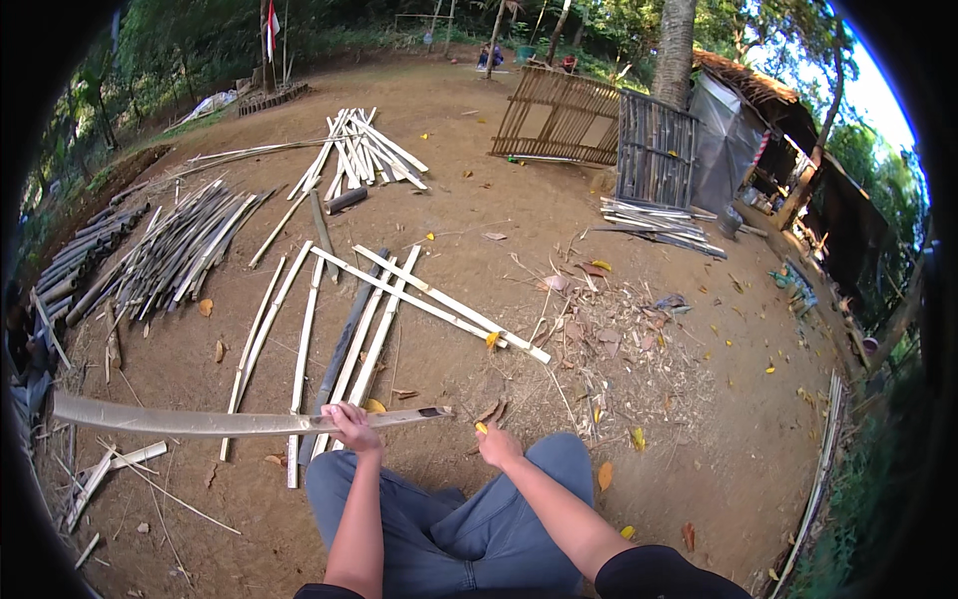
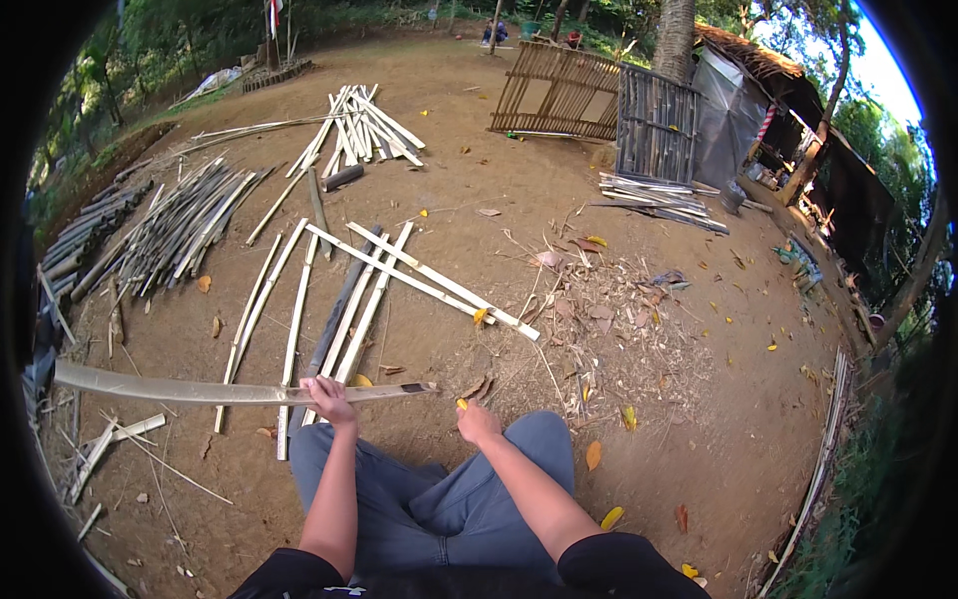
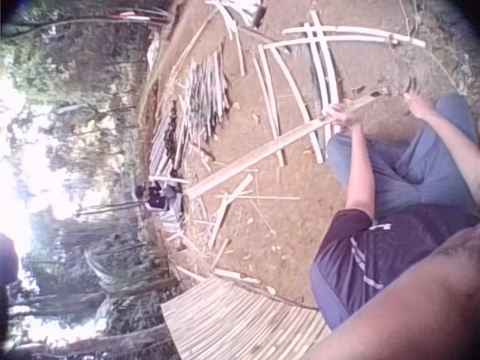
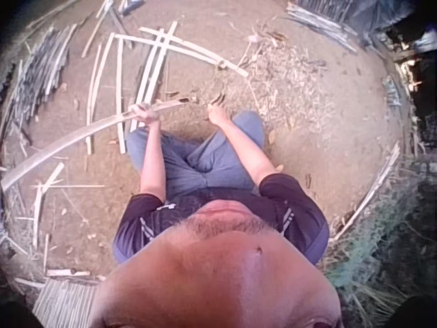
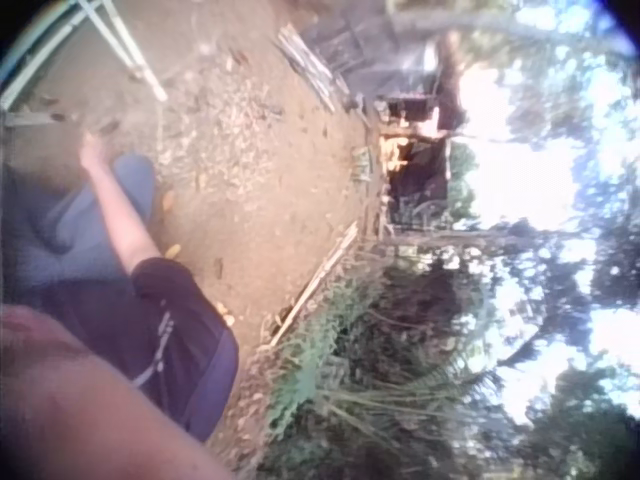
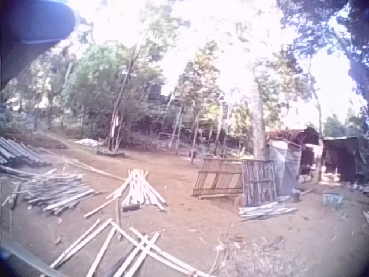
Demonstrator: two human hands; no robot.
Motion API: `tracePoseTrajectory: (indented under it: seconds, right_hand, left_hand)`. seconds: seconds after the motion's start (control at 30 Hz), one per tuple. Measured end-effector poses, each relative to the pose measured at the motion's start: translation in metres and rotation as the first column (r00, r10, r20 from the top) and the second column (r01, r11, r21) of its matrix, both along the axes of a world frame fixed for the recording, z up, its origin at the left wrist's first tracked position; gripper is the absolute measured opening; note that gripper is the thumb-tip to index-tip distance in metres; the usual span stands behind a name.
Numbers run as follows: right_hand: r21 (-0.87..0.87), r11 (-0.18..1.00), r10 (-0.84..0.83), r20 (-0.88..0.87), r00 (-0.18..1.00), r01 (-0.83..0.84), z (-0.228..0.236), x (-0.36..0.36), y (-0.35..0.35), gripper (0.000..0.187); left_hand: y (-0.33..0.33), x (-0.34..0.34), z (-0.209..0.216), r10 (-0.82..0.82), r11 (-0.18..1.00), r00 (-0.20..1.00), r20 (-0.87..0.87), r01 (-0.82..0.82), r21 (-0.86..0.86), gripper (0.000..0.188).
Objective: The person sits on the ground and uses a knife to shave the nodes and surface of a long bamboo pole, rotating it to reach different sides.
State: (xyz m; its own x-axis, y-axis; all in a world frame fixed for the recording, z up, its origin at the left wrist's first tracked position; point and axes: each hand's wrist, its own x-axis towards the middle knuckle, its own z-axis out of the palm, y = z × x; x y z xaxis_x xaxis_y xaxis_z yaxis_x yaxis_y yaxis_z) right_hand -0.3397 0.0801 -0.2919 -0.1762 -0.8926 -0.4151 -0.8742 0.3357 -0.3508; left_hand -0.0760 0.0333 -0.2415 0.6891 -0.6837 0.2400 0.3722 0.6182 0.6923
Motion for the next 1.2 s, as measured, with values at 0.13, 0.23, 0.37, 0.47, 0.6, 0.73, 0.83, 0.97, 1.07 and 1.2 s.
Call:
tracePoseTrajectory:
  seconds: [0.13,0.23,0.37,0.47,0.6,0.73,0.83,0.97,1.07,1.2]
  right_hand:
    - [0.013,0.999,0.049,-0.021,0.999,-0.049,-0.007,0.006,-0.007,0.044]
    - [0.065,0.995,0.076,-0.025,0.997,-0.075,-0.005,0.012,-0.004,0.044]
    - [0.066,0.994,0.084,-0.033,0.996,-0.082,-0.003,0.016,-0.007,0.043]
    - [0.074,0.997,0.023,-0.026,0.999,-0.021,-0.003,0.014,-0.008,0.043]
    - [0.072,0.997,-0.017,-0.050,0.999,0.021,-0.001,0.014,-0.005,0.044]
    - [0.066,0.998,0.015,-0.034,0.999,-0.013,0.003,0.014,-0.007,0.044]
    - [0.093,0.995,0.042,-0.026,0.999,-0.039,0.000,0.017,-0.002,0.044]
    - [0.075,0.997,0.033,0.006,0.999,-0.033,0.000,0.014,-0.005,0.044]
    - [0.079,0.996,0.034,0.033,0.999,-0.037,-0.001,0.018,-0.013,0.045]
    - [0.006,1.000,0.006,0.111,0.994,-0.007,-0.017,0.026,-0.030,0.045]
  left_hand:
    - [0.004,0.032,-0.016,0.087,0.991,0.985,-0.149,-0.071,0.111,0.024]
    - [-0.006,0.051,-0.026,0.074,0.979,0.973,-0.218,-0.029,0.199,0.029]
    - [-0.015,0.036,-0.022,-0.064,0.970,0.975,-0.213,0.111,0.216,0.027]
    - [-0.013,0.027,-0.027,-0.118,0.979,0.974,-0.192,0.147,0.145,0.027]
    - [-0.011,0.028,-0.033,-0.090,0.982,0.984,-0.156,0.114,0.150,0.028]
    - [-0.010,0.024,-0.023,-0.037,0.993,0.984,-0.173,0.055,0.100,0.028]
    - [-0.011,0.021,-0.017,-0.018,0.999,0.983,-0.180,0.025,0.034,0.026]
    - [-0.014,0.010,-0.001,-0.051,0.999,0.997,-0.050,0.051,-0.008,0.025]
    - [-0.015,0.002,0.009,-0.097,0.995,0.995,0.023,0.098,-0.014,0.024]
    - [-0.013,-0.014,0.019,-0.116,0.993,0.990,0.081,0.116,0.010,0.023]
